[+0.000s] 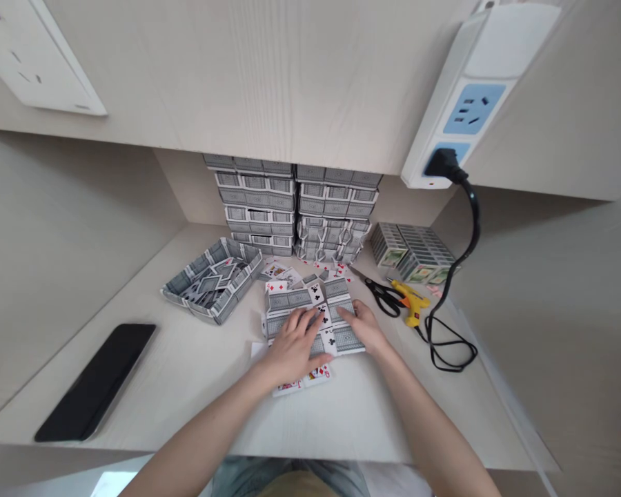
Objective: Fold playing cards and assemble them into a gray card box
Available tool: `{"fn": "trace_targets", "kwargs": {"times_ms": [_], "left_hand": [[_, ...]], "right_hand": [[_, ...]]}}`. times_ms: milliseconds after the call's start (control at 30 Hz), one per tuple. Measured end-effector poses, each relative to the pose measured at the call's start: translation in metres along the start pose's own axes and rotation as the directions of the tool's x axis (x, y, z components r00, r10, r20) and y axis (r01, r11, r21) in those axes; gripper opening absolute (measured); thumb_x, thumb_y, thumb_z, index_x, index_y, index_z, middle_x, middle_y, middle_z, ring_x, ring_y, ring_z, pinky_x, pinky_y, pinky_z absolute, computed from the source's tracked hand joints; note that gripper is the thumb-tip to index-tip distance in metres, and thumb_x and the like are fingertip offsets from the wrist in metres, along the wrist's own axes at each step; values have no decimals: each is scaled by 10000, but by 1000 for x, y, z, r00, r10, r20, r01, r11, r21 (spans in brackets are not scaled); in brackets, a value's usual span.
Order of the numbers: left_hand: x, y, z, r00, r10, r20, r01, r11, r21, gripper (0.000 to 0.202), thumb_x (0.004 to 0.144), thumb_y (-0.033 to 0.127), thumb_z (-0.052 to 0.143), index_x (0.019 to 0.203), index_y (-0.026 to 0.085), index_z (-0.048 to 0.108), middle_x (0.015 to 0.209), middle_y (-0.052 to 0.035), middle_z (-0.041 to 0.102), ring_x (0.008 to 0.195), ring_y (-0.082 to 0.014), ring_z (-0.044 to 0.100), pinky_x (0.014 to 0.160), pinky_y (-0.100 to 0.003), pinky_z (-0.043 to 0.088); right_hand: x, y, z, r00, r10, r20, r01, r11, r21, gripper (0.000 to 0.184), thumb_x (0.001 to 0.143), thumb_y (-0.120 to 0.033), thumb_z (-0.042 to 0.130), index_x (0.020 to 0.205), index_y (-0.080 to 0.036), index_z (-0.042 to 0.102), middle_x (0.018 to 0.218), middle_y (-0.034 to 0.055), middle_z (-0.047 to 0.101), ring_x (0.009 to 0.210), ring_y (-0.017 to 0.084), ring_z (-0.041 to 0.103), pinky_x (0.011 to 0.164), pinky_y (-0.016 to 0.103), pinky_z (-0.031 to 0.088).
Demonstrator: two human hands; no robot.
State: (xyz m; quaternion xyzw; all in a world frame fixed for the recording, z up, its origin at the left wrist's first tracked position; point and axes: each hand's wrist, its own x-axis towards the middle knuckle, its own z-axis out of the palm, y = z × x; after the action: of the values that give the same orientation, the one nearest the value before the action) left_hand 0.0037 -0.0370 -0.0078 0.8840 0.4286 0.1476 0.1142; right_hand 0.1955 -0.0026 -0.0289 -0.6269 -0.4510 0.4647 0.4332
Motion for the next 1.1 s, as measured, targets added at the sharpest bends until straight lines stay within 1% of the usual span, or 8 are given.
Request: {"fn": "trace_targets", "kwargs": {"times_ms": [100, 267, 367, 567, 733, 833, 967, 1100], "left_hand": [[0, 0, 1, 1000, -26, 8, 26, 999, 22, 711, 756, 640, 307, 1316, 203, 268, 1374, -94, 278, 1282, -298, 153, 1021, -478, 201], [0, -2, 4, 1000, 19, 11, -20, 997, 69, 731, 772, 635, 265, 1341, 178, 215, 1419, -97, 203, 1312, -266, 90, 1039, -452, 165], [1, -4, 6, 999, 40, 23, -42, 995, 94, 751, 775, 638, 247, 1354, 165, 178, 1427, -95, 188, 1317, -246, 94, 1051, -437, 137], [2, -4, 8, 998, 46, 30, -49, 992, 115, 748, 786, 631, 214, 1362, 157, 153, 1423, -90, 203, 1318, -236, 103, 1056, -429, 113], [2, -3, 5, 998, 46, 38, -50, 993, 111, 714, 793, 617, 229, 1363, 193, 158, 1427, -75, 196, 1318, -230, 105, 1057, -428, 114], [1, -4, 4, 998, 54, 43, -58, 993, 100, 678, 797, 609, 242, 1360, 241, 163, 1429, -56, 193, 1319, -229, 101, 1054, -441, 120], [2, -3, 4, 998, 49, 44, -53, 995, 79, 663, 797, 605, 253, 1357, 259, 173, 1428, -51, 198, 1319, -233, 95, 1051, -451, 127], [2, -3, 4, 998, 48, 48, -51, 997, 63, 651, 795, 606, 263, 1350, 273, 193, 1429, -41, 197, 1319, -235, 96, 1052, -453, 128]], "right_hand": [[-2, -2, -1, 999, 46, 29, -47, 997, 59, 307, 625, -387, 621, 832, -170, 553, 650, 19, 642, 585, 189, 592, 529, 281, 452], [-4, -5, -3, 990, 70, 119, -90, 981, 170, 322, 645, -383, 630, 884, -181, 558, 746, 40, 671, 630, 203, 619, 559, 304, 484], [-5, -9, -3, 985, 67, 161, -100, 972, 210, 313, 641, -369, 647, 873, -172, 577, 766, 43, 676, 640, 199, 621, 582, 302, 487], [-7, -14, -5, 955, 95, 282, -186, 930, 317, 276, 637, -352, 668, 826, -161, 602, 717, 38, 675, 600, 185, 614, 566, 290, 480], [-7, -14, -5, 957, 105, 271, -184, 940, 288, 291, 628, -380, 671, 808, -160, 606, 709, 38, 674, 581, 182, 607, 551, 285, 473], [-6, -12, -4, 966, 90, 243, -150, 960, 238, 323, 625, -408, 661, 821, -159, 603, 713, 37, 674, 580, 184, 607, 545, 286, 472], [-6, -11, -3, 980, 45, 196, -83, 977, 194, 361, 611, -417, 658, 848, -150, 605, 742, 44, 676, 619, 197, 614, 569, 294, 478], [-6, -12, -3, 982, 52, 180, -81, 984, 158, 365, 612, -428, 646, 847, -152, 607, 724, 41, 676, 619, 203, 617, 570, 300, 477]]}}
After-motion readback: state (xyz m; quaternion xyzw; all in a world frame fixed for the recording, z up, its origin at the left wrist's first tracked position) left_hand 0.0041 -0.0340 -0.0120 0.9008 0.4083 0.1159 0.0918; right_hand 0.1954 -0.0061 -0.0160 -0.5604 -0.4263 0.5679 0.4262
